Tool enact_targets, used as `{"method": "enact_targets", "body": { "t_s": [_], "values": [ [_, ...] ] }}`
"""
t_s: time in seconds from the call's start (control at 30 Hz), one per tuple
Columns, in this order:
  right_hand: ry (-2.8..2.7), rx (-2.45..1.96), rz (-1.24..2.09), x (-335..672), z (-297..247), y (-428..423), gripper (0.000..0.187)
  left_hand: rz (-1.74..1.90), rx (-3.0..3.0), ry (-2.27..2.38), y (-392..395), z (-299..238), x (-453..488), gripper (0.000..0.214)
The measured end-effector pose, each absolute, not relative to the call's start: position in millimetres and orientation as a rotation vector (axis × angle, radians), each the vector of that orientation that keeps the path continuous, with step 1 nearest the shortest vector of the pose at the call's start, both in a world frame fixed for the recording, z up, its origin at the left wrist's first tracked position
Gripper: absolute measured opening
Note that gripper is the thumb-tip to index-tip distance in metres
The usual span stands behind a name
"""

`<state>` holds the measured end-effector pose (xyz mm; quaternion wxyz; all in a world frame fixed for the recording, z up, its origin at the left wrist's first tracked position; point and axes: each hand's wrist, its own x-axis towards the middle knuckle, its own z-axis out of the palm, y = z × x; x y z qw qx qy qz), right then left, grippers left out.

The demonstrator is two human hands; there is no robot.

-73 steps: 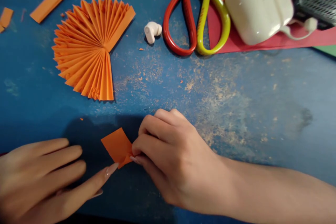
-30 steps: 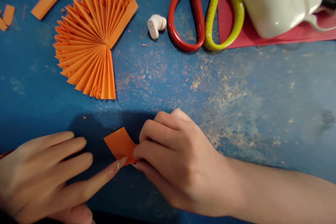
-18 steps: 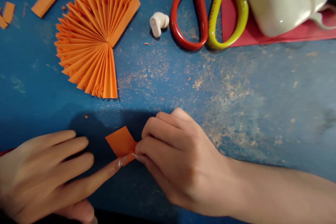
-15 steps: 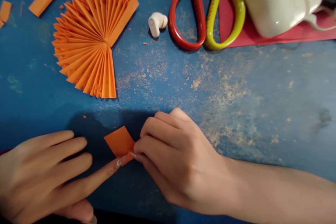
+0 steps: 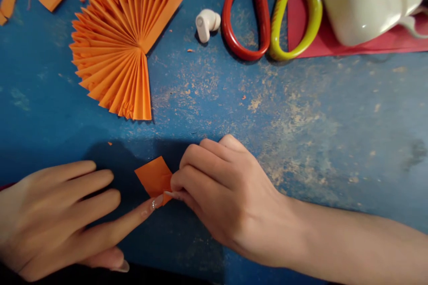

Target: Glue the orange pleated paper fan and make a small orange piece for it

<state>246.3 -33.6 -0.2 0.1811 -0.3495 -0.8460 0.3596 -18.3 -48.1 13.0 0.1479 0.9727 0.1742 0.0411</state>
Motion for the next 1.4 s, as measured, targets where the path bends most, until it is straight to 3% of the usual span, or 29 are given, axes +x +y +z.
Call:
{"method": "enact_targets", "body": {
  "t_s": [0.77, 1.03, 1.4],
  "values": [
    [-2.487, -1.05, 0.867, 239.3, 0.9, -34.7, 0.02, 0.19, 2.829, 0.405, -41.3, 9.6, -19.1, 0.052],
    [-2.518, -1.053, 0.801, 238.6, -0.2, -35.3, 0.015, 0.331, 2.867, 0.434, -44.8, 5.2, -18.8, 0.042],
    [-2.519, -1.069, 0.798, 237.4, 0.1, -35.5, 0.02, 0.169, 2.89, 0.453, -39.2, 8.8, -12.8, 0.057]
  ]
}}
